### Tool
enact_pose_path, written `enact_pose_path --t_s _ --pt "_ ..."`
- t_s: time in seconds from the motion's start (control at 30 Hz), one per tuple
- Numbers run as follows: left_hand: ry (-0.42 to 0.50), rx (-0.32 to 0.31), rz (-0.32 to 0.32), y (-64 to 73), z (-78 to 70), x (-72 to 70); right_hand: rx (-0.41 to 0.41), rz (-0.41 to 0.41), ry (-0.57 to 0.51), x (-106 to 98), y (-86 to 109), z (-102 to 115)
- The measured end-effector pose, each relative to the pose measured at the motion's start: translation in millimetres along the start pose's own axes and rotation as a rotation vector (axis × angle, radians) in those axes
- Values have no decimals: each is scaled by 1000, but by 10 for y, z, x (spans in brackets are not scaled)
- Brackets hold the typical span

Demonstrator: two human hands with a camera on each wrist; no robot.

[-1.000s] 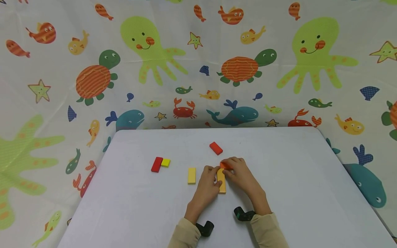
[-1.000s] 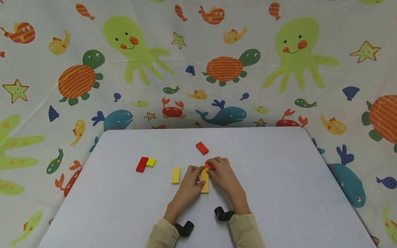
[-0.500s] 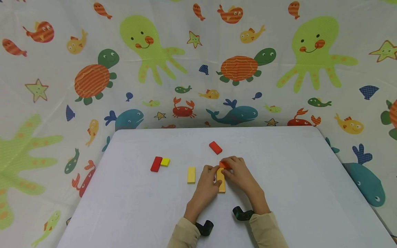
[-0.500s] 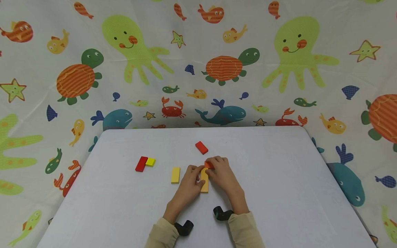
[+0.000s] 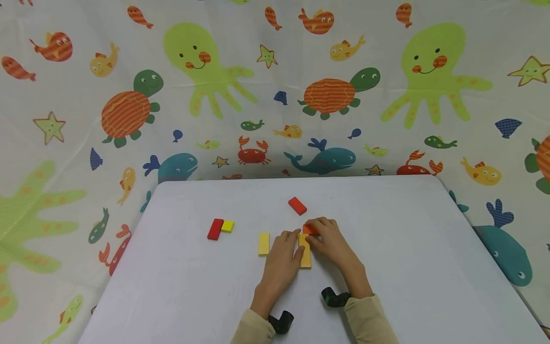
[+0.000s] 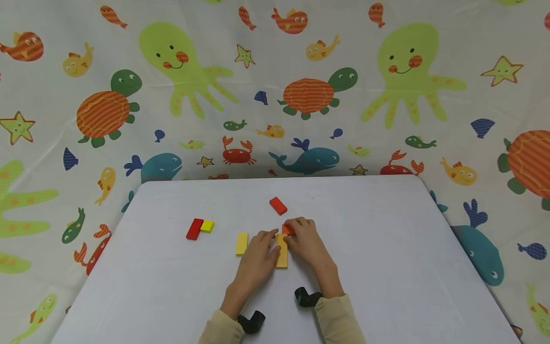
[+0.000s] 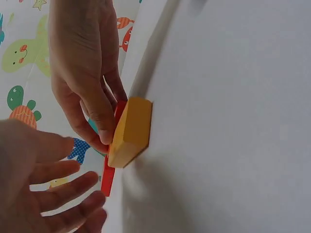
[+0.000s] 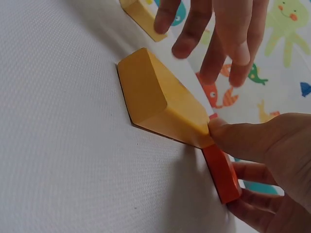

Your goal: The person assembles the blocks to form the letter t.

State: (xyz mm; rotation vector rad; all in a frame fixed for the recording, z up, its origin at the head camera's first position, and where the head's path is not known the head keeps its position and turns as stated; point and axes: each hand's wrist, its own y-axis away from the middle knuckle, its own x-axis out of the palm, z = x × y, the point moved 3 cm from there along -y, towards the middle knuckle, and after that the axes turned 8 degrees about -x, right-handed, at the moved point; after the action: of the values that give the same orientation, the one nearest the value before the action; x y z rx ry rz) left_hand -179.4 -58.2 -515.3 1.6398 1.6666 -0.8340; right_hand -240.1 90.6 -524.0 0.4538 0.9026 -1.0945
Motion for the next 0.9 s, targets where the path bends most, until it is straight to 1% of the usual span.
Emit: enact_pose_path --t_s 0.1,0.2,0.27,0.3,0.37,0.47,0.7,0.9 --pt "-88 19 -126 23 -3 -55 -5 -2 7 1 0 5" --pt "-195 36 -255 37 0 -114 -4 -2 10 1 -3 3" --pt "-240 34 -316 47 -3 -160 1 3 7 3 -5 0" --pt "-249 29 -335 47 1 -180 1 3 7 3 -5 -2" --pt "-260 10 -348 46 17 -204 2 4 6 5 -2 -7" --pt "-252 -32 -347 42 56 -229 -1 4 5 6 1 -14" --pt "-296 -128 -350 5 216 -231 14 9 -5 8 0 -14" --pt "-332 -168 -357 -8 298 -255 38 21 -2 22 -11 -21"
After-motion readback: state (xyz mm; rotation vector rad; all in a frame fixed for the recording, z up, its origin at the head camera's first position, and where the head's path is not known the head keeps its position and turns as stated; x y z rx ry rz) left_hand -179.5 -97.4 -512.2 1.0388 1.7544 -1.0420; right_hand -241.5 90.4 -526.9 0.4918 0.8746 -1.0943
